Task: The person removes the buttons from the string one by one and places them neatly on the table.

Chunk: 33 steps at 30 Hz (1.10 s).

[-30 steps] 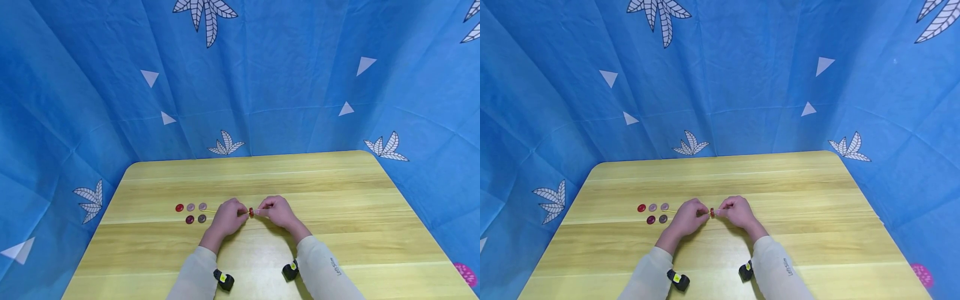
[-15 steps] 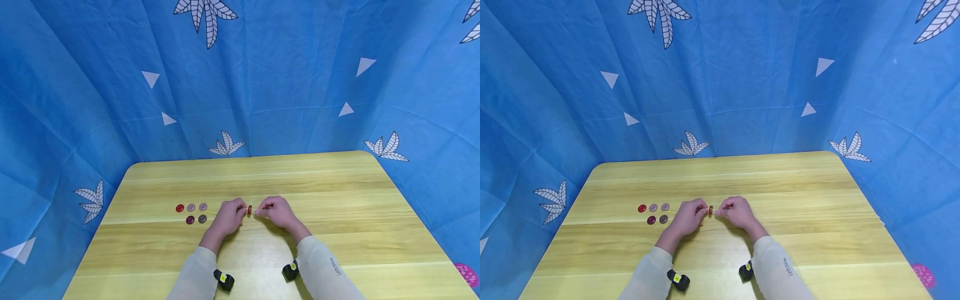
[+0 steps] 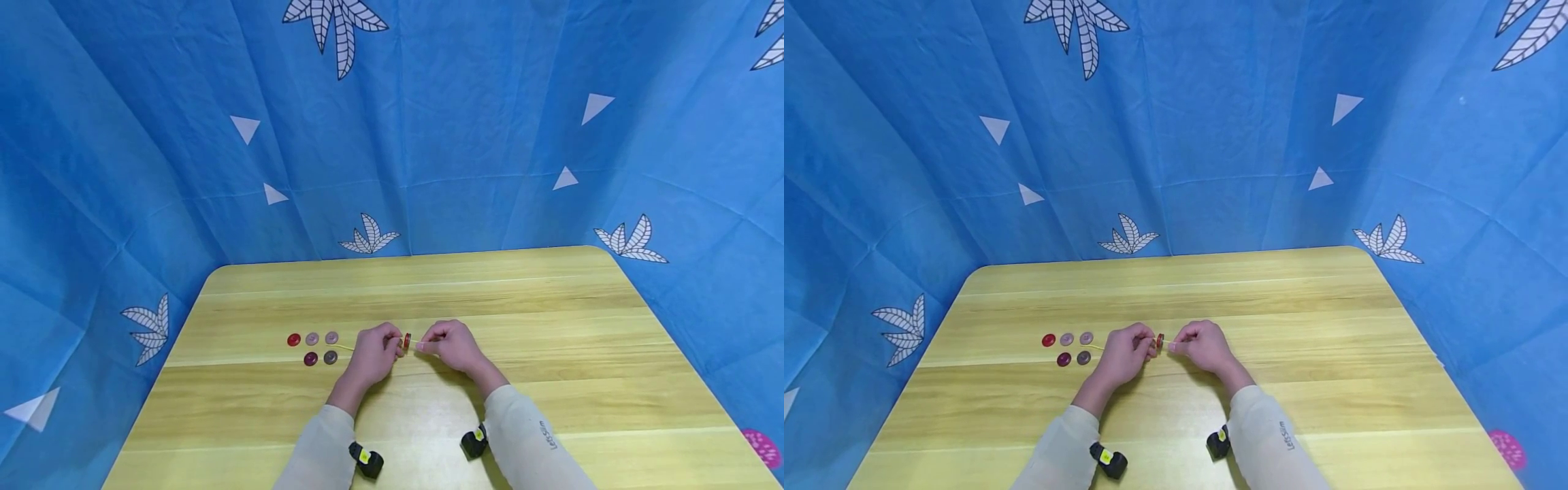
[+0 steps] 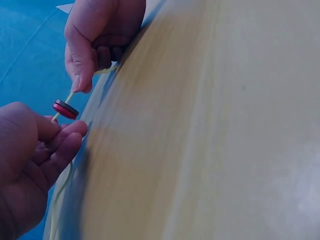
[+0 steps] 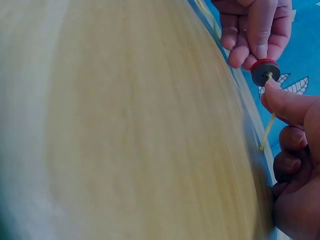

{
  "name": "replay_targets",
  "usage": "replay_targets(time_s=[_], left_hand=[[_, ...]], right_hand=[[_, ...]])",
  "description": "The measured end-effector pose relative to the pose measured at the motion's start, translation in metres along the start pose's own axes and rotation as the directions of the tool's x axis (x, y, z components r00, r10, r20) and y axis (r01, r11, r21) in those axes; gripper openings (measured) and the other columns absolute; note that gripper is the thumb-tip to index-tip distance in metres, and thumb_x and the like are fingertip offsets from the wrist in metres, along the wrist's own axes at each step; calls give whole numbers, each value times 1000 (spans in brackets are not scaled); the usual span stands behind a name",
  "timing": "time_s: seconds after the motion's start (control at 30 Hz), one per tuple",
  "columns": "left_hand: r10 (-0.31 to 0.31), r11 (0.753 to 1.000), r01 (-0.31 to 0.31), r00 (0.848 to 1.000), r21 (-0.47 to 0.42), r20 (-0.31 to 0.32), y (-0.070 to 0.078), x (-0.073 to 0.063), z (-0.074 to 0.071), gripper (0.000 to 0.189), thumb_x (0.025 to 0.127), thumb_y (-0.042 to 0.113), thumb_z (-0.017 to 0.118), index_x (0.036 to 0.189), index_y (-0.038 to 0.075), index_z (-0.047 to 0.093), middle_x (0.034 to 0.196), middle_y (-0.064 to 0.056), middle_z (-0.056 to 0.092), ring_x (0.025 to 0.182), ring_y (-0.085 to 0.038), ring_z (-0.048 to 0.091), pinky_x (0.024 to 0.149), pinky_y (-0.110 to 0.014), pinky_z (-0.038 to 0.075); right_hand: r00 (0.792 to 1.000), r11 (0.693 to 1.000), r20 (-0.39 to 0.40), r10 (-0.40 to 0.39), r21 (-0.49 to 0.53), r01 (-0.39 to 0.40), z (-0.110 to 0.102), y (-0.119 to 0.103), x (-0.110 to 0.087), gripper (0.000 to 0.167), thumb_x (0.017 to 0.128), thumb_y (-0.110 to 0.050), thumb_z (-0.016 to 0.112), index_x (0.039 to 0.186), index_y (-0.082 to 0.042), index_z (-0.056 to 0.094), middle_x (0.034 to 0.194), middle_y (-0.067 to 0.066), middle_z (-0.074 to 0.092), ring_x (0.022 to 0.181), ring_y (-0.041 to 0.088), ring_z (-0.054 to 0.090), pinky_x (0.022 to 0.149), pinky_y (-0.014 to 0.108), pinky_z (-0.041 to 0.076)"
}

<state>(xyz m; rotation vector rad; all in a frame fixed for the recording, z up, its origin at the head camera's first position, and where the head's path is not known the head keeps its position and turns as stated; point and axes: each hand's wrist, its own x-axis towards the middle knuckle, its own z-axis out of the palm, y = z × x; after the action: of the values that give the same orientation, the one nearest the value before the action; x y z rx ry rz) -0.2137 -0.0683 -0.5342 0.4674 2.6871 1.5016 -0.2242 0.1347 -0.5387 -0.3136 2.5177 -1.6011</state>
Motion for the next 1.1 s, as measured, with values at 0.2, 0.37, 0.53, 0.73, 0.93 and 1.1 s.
replay_targets(time_s=[0.2, 0.37, 0.53, 0.73, 0.93, 1.1], left_hand=[[58, 996, -55, 998, 72, -37, -4, 0, -1, 14, 88, -5, 65, 96, 4, 71, 81, 1, 65, 69, -9, 60, 63, -26, 52], [121, 989, -118, 992, 94, -20, -5, 0, -3, 20, 80, -2, 70, 100, 3, 73, 85, -2, 64, 71, -10, 58, 65, -26, 52], [117, 987, -119, 993, 104, 27, -6, -1, -4, 33, 79, 6, 81, 111, 0, 71, 82, 1, 59, 68, -8, 55, 62, -25, 51], [118, 984, -122, 992, 129, 36, -4, -2, -3, 32, 80, 8, 84, 110, 2, 73, 79, 1, 58, 66, -8, 54, 61, -26, 50], [109, 983, -111, 994, 146, 25, -4, -3, -4, 28, 80, 10, 85, 105, 4, 74, 79, 1, 59, 67, -8, 55, 61, -25, 50], [98, 981, -98, 995, 165, 9, -7, -3, -8, 29, 80, 11, 85, 105, 1, 74, 81, 0, 60, 69, -9, 55, 62, -25, 50]], right_hand=[[1000, 1000, -3, 1, 3, -1, 0, 1, 0, 12, 83, -12, 82, 73, -14, 76, 73, -2, 66, 65, 17, 53, 60, 34, 42], [1000, 1000, -1, -4, 4, 4, 0, 1, -1, 11, 83, -11, 81, 73, -14, 76, 73, -2, 66, 65, 17, 53, 60, 34, 42], [1000, 1000, 2, -10, 4, 10, 0, 1, -1, 11, 83, -10, 81, 74, -14, 76, 73, -2, 67, 66, 17, 54, 61, 34, 43], [1000, 1000, -1, -15, 11, 15, 1, 2, -1, 11, 83, -9, 81, 74, -14, 76, 73, -2, 67, 66, 17, 55, 62, 34, 43], [1000, 1000, -8, -30, 4, 30, 1, 2, -1, 12, 83, -9, 81, 74, -14, 76, 73, -3, 67, 68, 18, 57, 64, 36, 45], [1000, 1000, 0, -8, 0, 8, 1, 2, -1, 11, 83, -11, 81, 74, -14, 76, 74, -2, 66, 67, 18, 55, 64, 36, 44]])
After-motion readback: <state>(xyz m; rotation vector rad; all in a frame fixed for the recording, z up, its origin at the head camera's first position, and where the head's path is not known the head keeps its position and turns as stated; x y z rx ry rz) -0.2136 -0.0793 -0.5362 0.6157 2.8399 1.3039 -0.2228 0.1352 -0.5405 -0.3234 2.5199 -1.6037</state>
